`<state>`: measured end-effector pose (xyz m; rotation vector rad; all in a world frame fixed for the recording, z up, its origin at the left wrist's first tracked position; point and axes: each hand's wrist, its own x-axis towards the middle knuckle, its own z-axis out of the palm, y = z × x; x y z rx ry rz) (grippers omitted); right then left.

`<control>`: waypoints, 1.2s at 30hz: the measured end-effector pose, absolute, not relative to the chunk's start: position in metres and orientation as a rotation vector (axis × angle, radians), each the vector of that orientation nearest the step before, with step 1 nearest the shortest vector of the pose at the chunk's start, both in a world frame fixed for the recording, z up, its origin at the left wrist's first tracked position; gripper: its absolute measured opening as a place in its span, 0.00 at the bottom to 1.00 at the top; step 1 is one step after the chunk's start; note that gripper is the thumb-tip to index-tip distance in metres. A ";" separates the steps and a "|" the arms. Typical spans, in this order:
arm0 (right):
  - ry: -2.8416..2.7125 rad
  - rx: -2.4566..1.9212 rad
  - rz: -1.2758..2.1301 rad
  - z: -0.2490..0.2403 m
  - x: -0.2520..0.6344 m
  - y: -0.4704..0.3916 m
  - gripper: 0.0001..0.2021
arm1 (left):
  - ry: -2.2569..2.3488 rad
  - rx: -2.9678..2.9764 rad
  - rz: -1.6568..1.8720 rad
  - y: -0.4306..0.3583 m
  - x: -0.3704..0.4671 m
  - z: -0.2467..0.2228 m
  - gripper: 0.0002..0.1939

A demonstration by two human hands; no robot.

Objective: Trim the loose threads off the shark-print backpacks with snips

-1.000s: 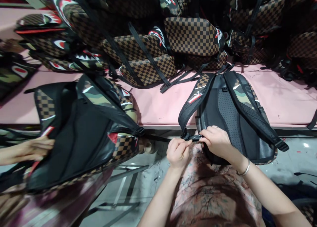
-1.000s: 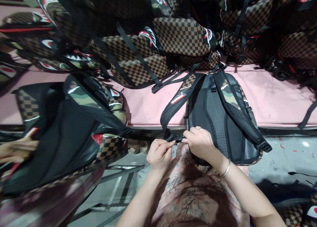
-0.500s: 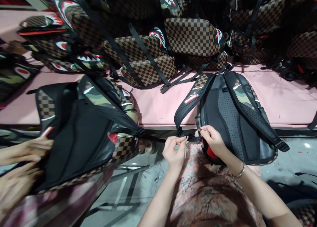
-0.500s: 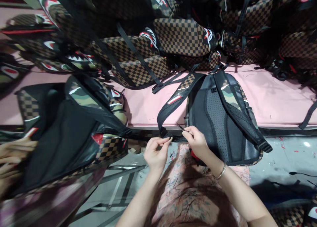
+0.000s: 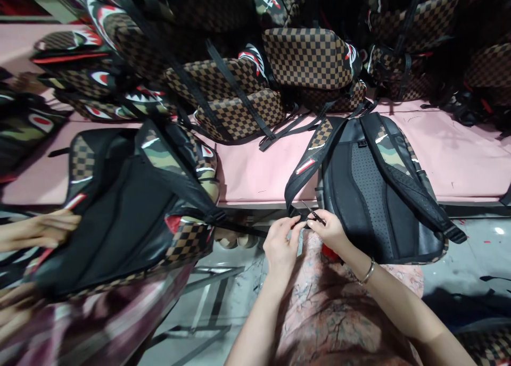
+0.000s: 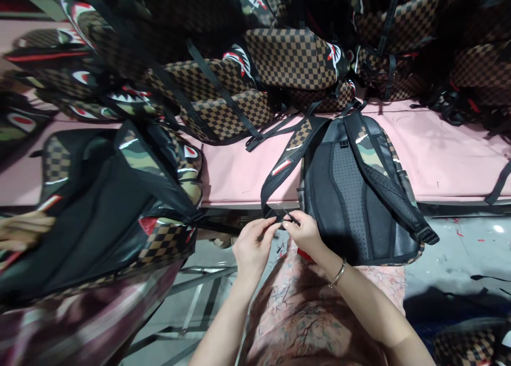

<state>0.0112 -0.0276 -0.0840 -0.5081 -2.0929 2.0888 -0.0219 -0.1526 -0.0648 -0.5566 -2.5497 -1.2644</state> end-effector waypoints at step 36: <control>-2.097 -0.674 1.870 -0.076 0.042 -0.026 0.12 | -1.816 0.665 -3.504 -0.146 -0.020 -0.044 0.13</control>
